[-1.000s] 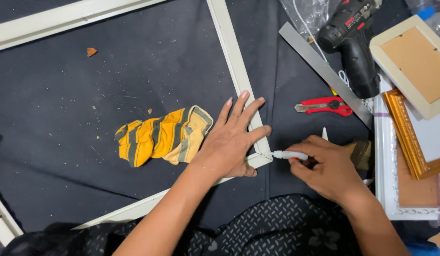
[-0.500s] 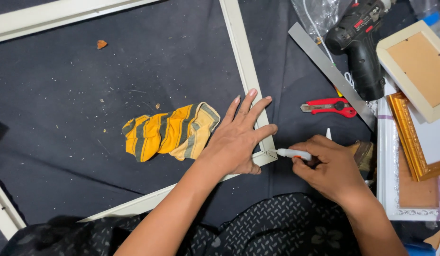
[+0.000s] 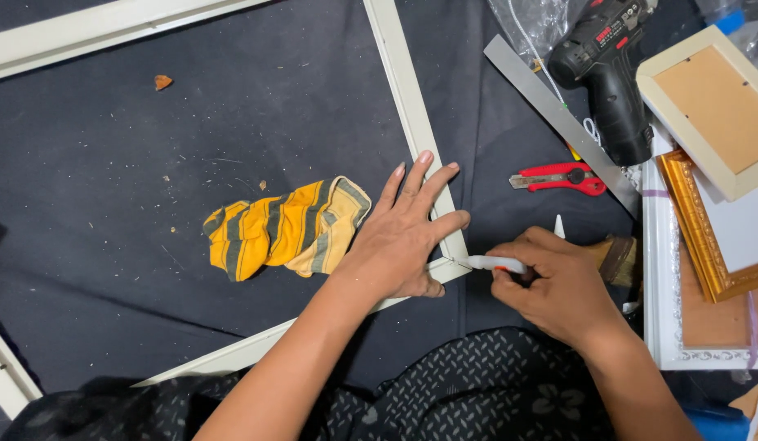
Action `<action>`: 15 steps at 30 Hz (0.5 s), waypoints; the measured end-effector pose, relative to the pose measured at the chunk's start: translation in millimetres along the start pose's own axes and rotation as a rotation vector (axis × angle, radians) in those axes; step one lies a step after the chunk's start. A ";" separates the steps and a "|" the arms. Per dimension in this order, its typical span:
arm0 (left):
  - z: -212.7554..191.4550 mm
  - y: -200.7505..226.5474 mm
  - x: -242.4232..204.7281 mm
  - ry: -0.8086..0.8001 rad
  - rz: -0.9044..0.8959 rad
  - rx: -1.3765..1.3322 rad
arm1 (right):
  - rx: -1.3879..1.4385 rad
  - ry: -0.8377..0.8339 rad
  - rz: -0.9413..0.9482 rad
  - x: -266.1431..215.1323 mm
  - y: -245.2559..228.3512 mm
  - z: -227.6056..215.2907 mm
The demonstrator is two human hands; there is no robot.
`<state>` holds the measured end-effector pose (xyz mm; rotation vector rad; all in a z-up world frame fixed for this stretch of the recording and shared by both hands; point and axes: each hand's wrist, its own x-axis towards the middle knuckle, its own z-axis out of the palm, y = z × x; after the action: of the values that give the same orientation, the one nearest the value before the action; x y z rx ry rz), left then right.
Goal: Assembling a picture frame by applying glue to the corner joints and fitting the frame pieces together.
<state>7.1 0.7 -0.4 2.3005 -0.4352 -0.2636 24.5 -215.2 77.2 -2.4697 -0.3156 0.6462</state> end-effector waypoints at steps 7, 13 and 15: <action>0.9 -0.5 0.5 -0.003 0.002 -0.001 | 0.010 -0.003 -0.004 -1.2 -6.4 -3.7; 1.6 0.0 2.5 -0.033 -0.008 0.020 | 0.012 -0.007 -0.039 -2.4 -6.7 -7.8; 1.7 0.3 2.7 -0.043 -0.011 0.022 | 0.003 -0.015 -0.047 -2.3 -7.6 -8.6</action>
<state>9.0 -1.7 -1.5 2.3231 -0.4498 -0.3153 26.3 -213.8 88.7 -2.4482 -0.3780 0.6457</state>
